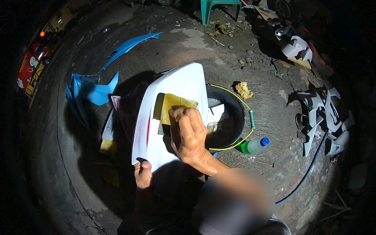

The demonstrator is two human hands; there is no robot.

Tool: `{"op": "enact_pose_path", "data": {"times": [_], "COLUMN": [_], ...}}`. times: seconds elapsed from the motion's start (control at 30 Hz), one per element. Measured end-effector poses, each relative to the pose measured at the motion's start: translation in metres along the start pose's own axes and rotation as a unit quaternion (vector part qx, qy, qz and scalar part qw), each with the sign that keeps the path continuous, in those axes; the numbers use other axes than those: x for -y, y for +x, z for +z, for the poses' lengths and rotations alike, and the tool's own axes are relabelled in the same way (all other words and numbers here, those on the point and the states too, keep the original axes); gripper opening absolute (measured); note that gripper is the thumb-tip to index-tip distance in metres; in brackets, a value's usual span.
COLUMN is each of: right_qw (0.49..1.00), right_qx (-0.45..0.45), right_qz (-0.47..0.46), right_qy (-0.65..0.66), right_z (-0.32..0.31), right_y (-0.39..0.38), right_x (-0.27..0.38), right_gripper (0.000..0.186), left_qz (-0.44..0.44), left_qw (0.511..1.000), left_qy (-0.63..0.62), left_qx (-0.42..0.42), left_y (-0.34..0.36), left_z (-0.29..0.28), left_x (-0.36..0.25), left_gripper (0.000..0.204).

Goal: The person sands a motorcycle body part using sandpaper, wipes it down with a wet cloth dipped in a bucket of water, and sands the surface again with sandpaper.

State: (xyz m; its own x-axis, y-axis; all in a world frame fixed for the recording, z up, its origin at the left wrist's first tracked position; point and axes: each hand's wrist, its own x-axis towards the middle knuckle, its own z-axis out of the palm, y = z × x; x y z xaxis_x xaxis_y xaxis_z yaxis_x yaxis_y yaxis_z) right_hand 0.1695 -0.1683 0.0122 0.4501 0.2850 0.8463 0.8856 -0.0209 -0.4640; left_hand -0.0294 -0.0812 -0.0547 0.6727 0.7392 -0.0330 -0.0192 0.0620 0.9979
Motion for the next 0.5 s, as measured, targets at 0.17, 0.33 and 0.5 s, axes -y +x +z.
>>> {"op": "enact_pose_path", "data": {"times": [0.17, 0.33, 0.5], "right_qw": [1.0, 0.999, 1.0], "right_qx": [-0.004, 0.034, 0.02], "right_qz": [0.024, -0.036, -0.006], "right_qy": [0.008, -0.02, 0.017], "right_z": [-0.005, -0.014, -0.017], "right_y": [-0.002, 0.004, -0.007], "right_x": [0.0, 0.002, -0.004], "right_gripper": [0.034, 0.03, 0.018], "left_qz": [-0.042, 0.009, 0.01], "left_qw": [0.997, 0.997, 0.999], "left_qy": [0.053, -0.081, -0.016], "left_qx": [0.029, 0.015, 0.03], "left_y": [-0.002, -0.004, -0.001], "left_z": [-0.005, 0.005, 0.008], "left_x": [0.004, 0.01, 0.014], "left_gripper": [0.051, 0.042, 0.056]}}
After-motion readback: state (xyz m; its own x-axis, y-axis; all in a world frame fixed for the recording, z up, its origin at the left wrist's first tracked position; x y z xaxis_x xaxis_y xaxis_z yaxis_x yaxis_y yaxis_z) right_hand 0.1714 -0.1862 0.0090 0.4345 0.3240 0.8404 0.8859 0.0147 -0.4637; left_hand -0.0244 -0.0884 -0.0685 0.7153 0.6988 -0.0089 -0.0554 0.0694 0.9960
